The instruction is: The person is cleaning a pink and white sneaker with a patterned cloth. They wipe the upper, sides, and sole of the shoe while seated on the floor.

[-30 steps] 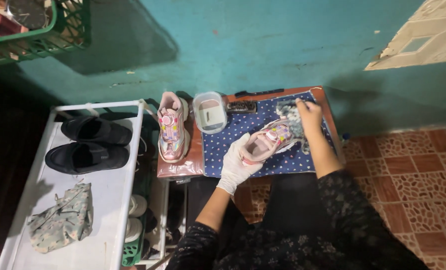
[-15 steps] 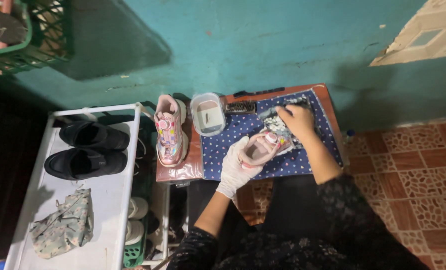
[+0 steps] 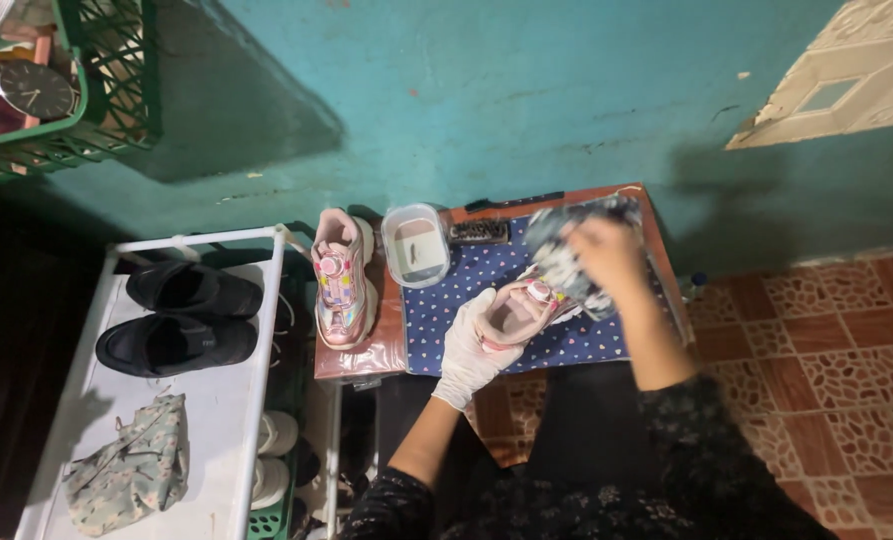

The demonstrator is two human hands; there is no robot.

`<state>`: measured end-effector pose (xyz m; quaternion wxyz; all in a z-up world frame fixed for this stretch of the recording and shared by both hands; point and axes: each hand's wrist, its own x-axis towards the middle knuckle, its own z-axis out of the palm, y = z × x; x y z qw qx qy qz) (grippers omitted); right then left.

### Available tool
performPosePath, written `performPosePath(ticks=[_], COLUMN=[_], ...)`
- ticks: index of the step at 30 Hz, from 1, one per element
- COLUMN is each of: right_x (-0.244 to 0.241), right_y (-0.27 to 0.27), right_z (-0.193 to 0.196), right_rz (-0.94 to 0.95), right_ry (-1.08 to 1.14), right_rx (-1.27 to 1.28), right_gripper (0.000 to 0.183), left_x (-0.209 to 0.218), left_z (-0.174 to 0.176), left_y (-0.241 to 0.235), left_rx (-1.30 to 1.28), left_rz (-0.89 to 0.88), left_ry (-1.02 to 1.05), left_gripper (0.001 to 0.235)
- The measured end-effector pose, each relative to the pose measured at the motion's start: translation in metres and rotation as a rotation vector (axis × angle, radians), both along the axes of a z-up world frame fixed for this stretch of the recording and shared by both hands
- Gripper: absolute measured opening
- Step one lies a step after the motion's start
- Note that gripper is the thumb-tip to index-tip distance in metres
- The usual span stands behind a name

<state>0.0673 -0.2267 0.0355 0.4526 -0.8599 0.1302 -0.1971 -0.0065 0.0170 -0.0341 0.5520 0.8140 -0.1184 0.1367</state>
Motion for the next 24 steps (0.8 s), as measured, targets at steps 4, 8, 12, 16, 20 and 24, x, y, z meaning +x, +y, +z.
performPosePath(ticks=[4,8,12,16,20,24], right_x=[0.011,0.024,0.033,0.028,0.016,-0.016], right_y=[0.003,-0.006,-0.017,-0.028,-0.026,0.019], right_z=[-0.060,-0.083,-0.082,-0.033,0.019,0.002], right_rz=[0.096,0.047,-0.032,-0.063,0.009,0.285], right_ry=[0.059,-0.260,-0.432,-0.402,-0.046,0.248], right_rx=[-0.195,-0.239,-0.341,-0.066,-0.060,-0.130], right_gripper=[0.039,0.027,0.038,0.025,0.023,0.034], left_x=[0.000,0.005,0.003,-0.002,0.002,0.000], left_z=[0.005,0.003,0.006,0.024,0.001,0.005], left_y=[0.001,0.000,-0.003,-0.008,0.001,0.001], left_rx=[-0.019,-0.060,-0.056,-0.100,-0.026,-0.052], left_rz=[-0.011,-0.097,-0.086,-0.131,-0.060,-0.066], left_ry=[0.008,-0.056,-0.079,-0.099,0.020,0.048], left_gripper=[0.098,0.104,0.105,0.098,0.105,0.103])
